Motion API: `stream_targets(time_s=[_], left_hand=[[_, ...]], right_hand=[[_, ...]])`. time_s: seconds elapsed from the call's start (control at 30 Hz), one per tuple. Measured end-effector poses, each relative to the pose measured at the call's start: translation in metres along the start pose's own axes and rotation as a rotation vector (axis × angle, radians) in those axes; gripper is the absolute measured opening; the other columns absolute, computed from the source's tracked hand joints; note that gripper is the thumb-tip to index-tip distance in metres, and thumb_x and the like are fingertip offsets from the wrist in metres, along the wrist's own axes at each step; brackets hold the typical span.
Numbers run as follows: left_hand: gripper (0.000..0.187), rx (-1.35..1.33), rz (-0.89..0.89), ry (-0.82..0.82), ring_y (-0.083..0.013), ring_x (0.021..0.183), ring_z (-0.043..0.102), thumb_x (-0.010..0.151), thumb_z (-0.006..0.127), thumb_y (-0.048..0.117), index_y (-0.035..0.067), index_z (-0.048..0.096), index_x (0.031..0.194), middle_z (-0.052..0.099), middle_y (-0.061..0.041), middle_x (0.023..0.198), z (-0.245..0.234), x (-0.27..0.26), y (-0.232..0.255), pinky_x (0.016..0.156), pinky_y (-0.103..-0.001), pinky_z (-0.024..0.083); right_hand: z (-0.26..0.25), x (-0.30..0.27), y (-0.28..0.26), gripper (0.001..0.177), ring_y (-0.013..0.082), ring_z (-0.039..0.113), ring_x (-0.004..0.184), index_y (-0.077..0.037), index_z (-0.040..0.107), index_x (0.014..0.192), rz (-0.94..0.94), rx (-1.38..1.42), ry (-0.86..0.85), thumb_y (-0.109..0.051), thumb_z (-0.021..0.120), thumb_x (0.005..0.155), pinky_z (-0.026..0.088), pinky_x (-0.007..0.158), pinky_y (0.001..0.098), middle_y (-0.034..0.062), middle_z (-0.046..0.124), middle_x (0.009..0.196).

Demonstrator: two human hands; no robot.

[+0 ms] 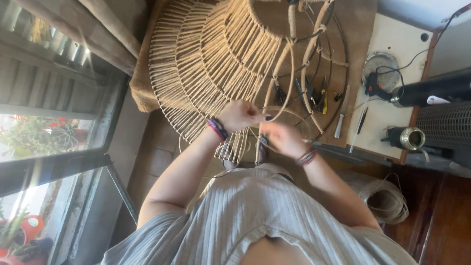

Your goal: Weaving thin flexible strips through a structural frame to create a lampshade.

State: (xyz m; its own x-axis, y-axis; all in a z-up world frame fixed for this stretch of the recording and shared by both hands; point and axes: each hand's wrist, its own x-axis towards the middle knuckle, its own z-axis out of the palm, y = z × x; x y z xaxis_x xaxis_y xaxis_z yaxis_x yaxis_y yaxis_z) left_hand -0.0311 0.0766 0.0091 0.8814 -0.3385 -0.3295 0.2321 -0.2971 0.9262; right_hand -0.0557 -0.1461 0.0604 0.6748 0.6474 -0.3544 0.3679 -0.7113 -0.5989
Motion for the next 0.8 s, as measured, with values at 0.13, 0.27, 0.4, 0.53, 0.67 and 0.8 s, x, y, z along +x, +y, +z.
stream_targets(time_s=[0.13, 0.27, 0.4, 0.53, 0.67, 0.8], left_hand=[[0.033, 0.797, -0.144, 0.242, -0.0328, 0.073, 0.075, 0.074, 0.068, 0.058, 0.025, 0.072, 0.078, 0.071, -0.005, 0.070, 0.009, 0.014, 0.007, 0.060, -0.042, 0.060], [0.035, -0.188, -0.122, -0.044, -0.0133, 0.044, 0.051, 0.099, 0.049, 0.028, 0.000, 0.067, 0.088, 0.047, 0.001, 0.051, 0.004, -0.018, 0.046, 0.039, -0.024, 0.043], [0.059, -0.478, -0.023, -0.115, -0.0094, 0.033, 0.035, 0.107, 0.041, 0.038, 0.006, 0.062, 0.062, 0.031, 0.003, 0.042, -0.002, -0.034, 0.054, 0.031, -0.020, 0.034], [0.053, 0.588, -0.100, 0.153, -0.0371, 0.079, 0.074, 0.080, 0.064, 0.068, 0.017, 0.078, 0.085, 0.072, -0.013, 0.073, 0.004, -0.010, 0.031, 0.067, -0.043, 0.059], [0.024, 0.624, 0.160, 0.262, -0.0287, 0.070, 0.074, 0.086, 0.062, 0.040, 0.021, 0.073, 0.096, 0.070, -0.005, 0.068, 0.011, -0.007, 0.013, 0.061, -0.040, 0.059], [0.051, -0.557, -0.009, -0.100, -0.0102, 0.032, 0.044, 0.104, 0.046, 0.030, 0.011, 0.053, 0.057, 0.039, 0.001, 0.043, 0.008, -0.028, 0.030, 0.032, -0.020, 0.034]], right_hand=[[-0.034, 0.004, 0.028, 0.041, 0.0258, 0.063, 0.103, 0.000, 0.055, 0.141, -0.141, 0.896, 0.350, -0.001, 0.040, 0.102, 0.050, 0.094, 0.0458, 0.0217, 0.068, 0.123], [0.012, -0.008, 0.013, 0.015, 0.0283, 0.075, 0.081, -0.016, 0.076, 0.084, -0.104, -0.145, -0.041, -0.019, 0.063, 0.092, 0.057, 0.072, 0.0399, 0.0061, 0.077, 0.078], [0.023, -0.015, 0.028, 0.027, 0.0285, 0.076, 0.088, -0.018, 0.078, 0.085, 0.040, -0.278, -0.298, -0.029, 0.055, 0.095, 0.060, 0.081, 0.0433, 0.0046, 0.078, 0.082], [-0.052, -0.012, -0.027, 0.039, 0.0321, 0.065, 0.121, -0.002, 0.066, 0.128, -0.197, 0.735, 0.221, -0.022, 0.051, 0.100, 0.048, 0.107, 0.0504, 0.0198, 0.071, 0.124], [-0.031, -0.024, -0.035, 0.027, 0.0305, 0.073, 0.101, -0.014, 0.076, 0.107, -0.074, 0.380, 0.192, -0.011, 0.053, 0.093, 0.055, 0.090, 0.0432, 0.0078, 0.080, 0.097], [0.063, -0.004, 0.068, 0.021, 0.0268, 0.076, 0.094, -0.022, 0.081, 0.098, 0.150, -0.388, -0.234, -0.031, 0.062, 0.092, 0.060, 0.089, 0.0433, 0.0033, 0.080, 0.087]])
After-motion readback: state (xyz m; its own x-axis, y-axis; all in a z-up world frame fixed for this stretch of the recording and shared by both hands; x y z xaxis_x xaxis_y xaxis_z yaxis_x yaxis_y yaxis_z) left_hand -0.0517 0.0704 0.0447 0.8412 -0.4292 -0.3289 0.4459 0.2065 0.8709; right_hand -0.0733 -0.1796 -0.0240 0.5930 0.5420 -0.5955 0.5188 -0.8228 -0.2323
